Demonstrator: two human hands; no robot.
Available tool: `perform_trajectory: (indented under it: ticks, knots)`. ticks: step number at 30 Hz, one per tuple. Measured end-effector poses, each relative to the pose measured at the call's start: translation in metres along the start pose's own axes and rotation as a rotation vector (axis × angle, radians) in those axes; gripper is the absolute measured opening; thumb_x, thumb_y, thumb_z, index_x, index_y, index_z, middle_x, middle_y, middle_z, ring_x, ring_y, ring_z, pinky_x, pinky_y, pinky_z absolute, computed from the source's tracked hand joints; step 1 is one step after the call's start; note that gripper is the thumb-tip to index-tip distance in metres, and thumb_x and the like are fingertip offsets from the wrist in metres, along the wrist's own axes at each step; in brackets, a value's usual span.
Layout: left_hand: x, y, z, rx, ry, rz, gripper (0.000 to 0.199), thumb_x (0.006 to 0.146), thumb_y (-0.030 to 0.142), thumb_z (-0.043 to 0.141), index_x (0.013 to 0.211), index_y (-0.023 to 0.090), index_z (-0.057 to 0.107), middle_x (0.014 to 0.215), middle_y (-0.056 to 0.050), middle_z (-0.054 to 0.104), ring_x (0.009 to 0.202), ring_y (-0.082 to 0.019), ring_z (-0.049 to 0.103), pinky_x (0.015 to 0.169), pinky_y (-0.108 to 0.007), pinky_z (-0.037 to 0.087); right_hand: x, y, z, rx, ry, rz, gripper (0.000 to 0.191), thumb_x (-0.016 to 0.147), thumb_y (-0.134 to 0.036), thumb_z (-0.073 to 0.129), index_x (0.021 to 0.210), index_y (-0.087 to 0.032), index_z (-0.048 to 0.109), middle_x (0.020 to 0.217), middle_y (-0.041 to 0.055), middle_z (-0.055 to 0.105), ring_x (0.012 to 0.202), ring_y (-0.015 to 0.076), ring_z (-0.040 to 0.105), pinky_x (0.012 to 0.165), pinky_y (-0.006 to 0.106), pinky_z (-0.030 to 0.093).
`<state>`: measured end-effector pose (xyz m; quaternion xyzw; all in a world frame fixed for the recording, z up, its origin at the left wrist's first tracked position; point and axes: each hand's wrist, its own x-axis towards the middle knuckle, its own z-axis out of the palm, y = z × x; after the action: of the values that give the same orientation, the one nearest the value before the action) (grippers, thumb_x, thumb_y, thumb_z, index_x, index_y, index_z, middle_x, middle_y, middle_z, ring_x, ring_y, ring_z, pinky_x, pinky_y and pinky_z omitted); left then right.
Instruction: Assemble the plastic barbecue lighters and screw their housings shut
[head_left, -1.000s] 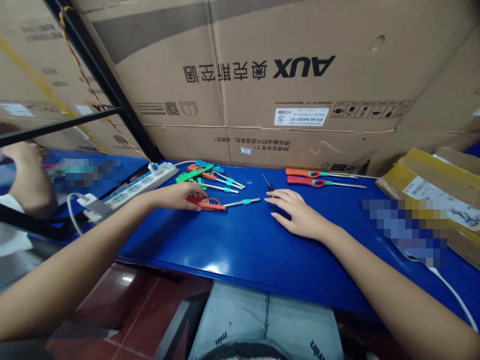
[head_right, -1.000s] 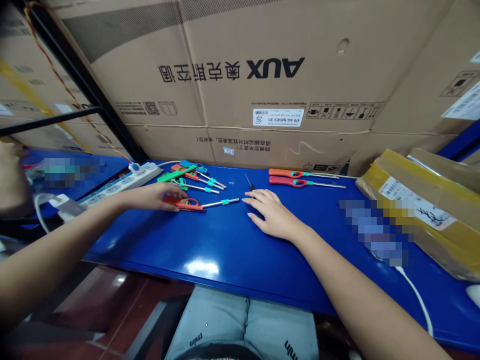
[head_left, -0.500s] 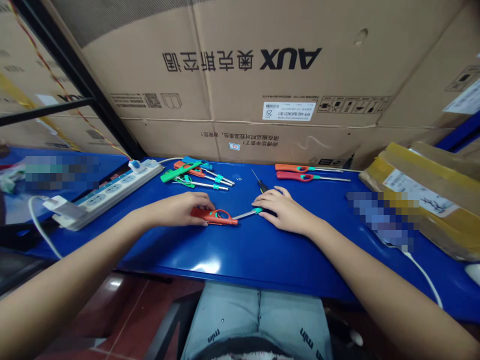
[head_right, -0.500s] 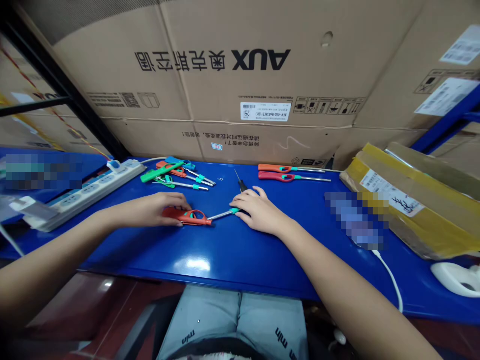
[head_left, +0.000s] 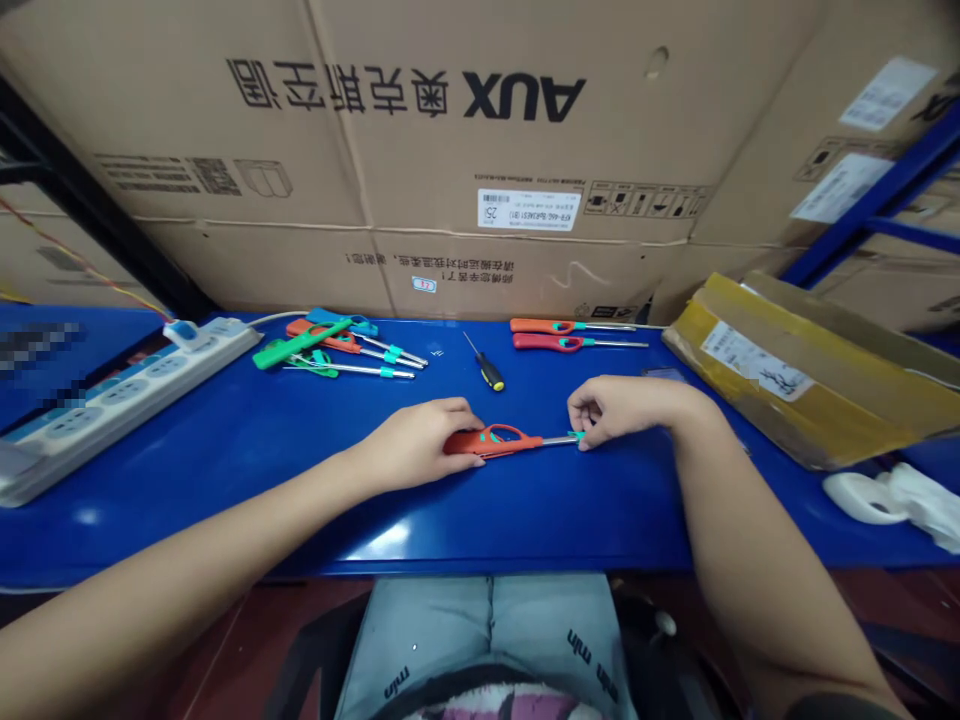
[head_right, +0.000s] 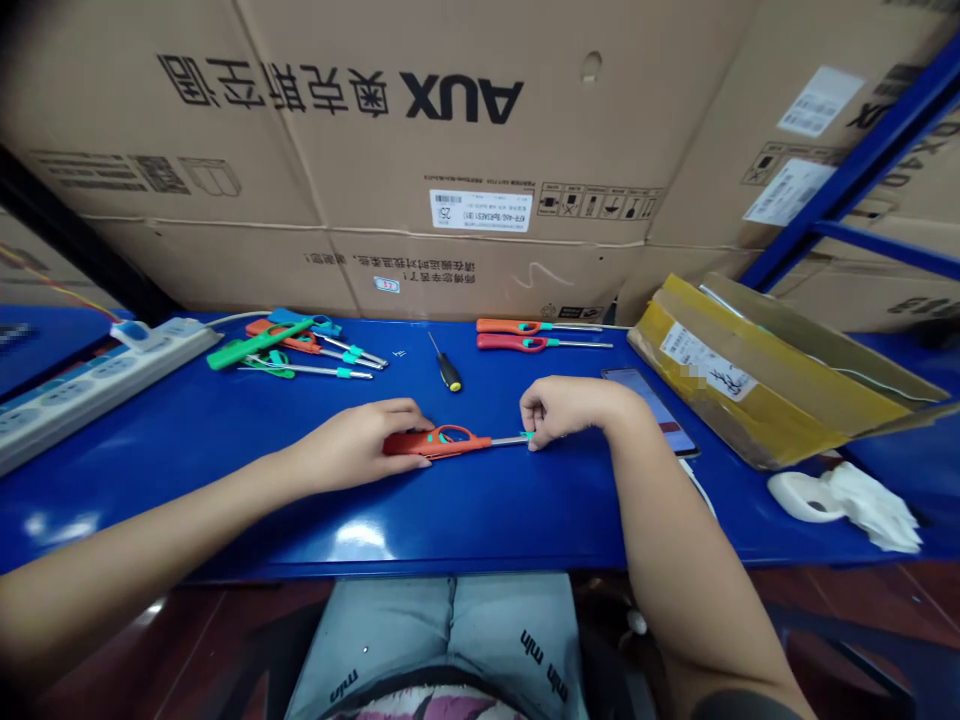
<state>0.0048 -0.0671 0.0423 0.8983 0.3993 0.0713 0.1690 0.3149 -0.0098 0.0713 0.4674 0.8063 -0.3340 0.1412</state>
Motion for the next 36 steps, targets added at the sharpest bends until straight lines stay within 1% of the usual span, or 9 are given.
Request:
perform_trajectory:
  ticks: [4, 7, 11, 16, 23, 27, 30, 33, 36]
  knots:
    - [0.022, 0.011, 0.015, -0.016, 0.031, 0.070, 0.036, 0.093, 0.042, 0.067, 0.123, 0.021, 0.068, 0.117, -0.006, 0.067, 0.107, -0.025, 0.065, 0.087, -0.033, 0.052, -0.005, 0.014, -0.005, 0.082, -0.072, 0.108, 0.031, 0.064, -0.040, 0.081, 0.081, -0.018, 0.067, 0.068, -0.0018, 0.063, 0.061, 0.0136, 0.054, 0.055, 0.025, 0.037]
    - [0.030, 0.012, 0.022, -0.043, 0.059, 0.102, 0.038, 0.094, 0.043, 0.066, 0.124, 0.020, 0.067, 0.118, -0.007, 0.067, 0.108, -0.025, 0.065, 0.090, -0.035, 0.053, -0.006, 0.015, -0.006, 0.108, -0.069, 0.099, 0.032, 0.063, -0.040, 0.082, 0.082, -0.018, 0.067, 0.071, -0.0011, 0.064, 0.064, 0.0141, 0.056, 0.056, 0.025, 0.039]
    - [0.033, 0.009, 0.027, -0.075, 0.108, 0.131, 0.040, 0.094, 0.044, 0.065, 0.125, 0.018, 0.067, 0.119, -0.009, 0.067, 0.109, -0.026, 0.064, 0.093, -0.036, 0.053, -0.006, 0.002, -0.004, 0.123, -0.020, -0.046, 0.045, 0.063, -0.045, 0.086, 0.094, -0.018, 0.068, 0.083, 0.0010, 0.066, 0.074, 0.0159, 0.060, 0.063, 0.026, 0.046]
    - [0.035, 0.000, 0.035, -0.133, 0.170, 0.168, 0.040, 0.093, 0.044, 0.067, 0.123, 0.018, 0.068, 0.116, -0.010, 0.069, 0.109, -0.026, 0.065, 0.095, -0.037, 0.052, 0.010, -0.025, 0.010, 0.122, 0.147, -0.262, 0.058, 0.068, -0.050, 0.085, 0.114, -0.019, 0.066, 0.095, 0.0021, 0.065, 0.082, 0.0165, 0.060, 0.071, 0.026, 0.047]
    - [0.035, -0.006, 0.034, -0.314, 0.277, 0.194, 0.034, 0.093, 0.040, 0.068, 0.121, 0.020, 0.071, 0.114, -0.008, 0.073, 0.103, -0.022, 0.069, 0.093, -0.033, 0.052, 0.026, -0.037, 0.023, 0.054, 0.239, -0.399, 0.037, 0.078, -0.041, 0.080, 0.103, -0.016, 0.068, 0.086, 0.0006, 0.061, 0.075, 0.0146, 0.054, 0.065, 0.024, 0.042]
    - [0.032, -0.012, 0.017, -0.365, 0.280, 0.147, 0.033, 0.095, 0.041, 0.063, 0.118, 0.019, 0.073, 0.112, -0.008, 0.075, 0.101, -0.021, 0.070, 0.091, -0.032, 0.053, 0.020, -0.032, 0.016, 0.137, 0.319, -0.410, 0.033, 0.092, -0.047, 0.062, 0.100, -0.017, 0.072, 0.090, 0.0033, 0.068, 0.079, 0.0157, 0.057, 0.071, 0.026, 0.043]
    - [0.033, -0.023, 0.007, -0.492, 0.315, -0.012, 0.038, 0.094, 0.047, 0.059, 0.111, 0.016, 0.074, 0.103, -0.008, 0.078, 0.086, -0.020, 0.071, 0.080, -0.030, 0.057, 0.022, -0.028, 0.013, 0.203, 0.382, -0.365, 0.044, 0.099, -0.051, 0.049, 0.086, -0.015, 0.071, 0.079, 0.0029, 0.067, 0.073, 0.0151, 0.055, 0.068, 0.026, 0.040]
    - [0.036, -0.035, 0.004, -0.500, 0.271, -0.139, 0.040, 0.089, 0.050, 0.061, 0.102, 0.015, 0.076, 0.085, -0.006, 0.077, 0.070, -0.018, 0.068, 0.064, -0.028, 0.054, 0.033, -0.024, 0.017, 0.184, 0.421, -0.328, 0.043, 0.099, -0.050, 0.050, 0.084, -0.015, 0.070, 0.075, 0.0017, 0.065, 0.068, 0.0137, 0.052, 0.063, 0.026, 0.036]
    - [0.037, -0.041, 0.005, -0.447, 0.176, -0.179, 0.036, 0.086, 0.047, 0.061, 0.095, 0.015, 0.076, 0.077, -0.004, 0.075, 0.065, -0.018, 0.066, 0.059, -0.027, 0.050, 0.047, -0.020, 0.024, 0.072, 0.477, -0.338, 0.039, 0.099, -0.045, 0.051, 0.080, -0.015, 0.067, 0.074, 0.0010, 0.063, 0.067, 0.0129, 0.050, 0.063, 0.026, 0.032]
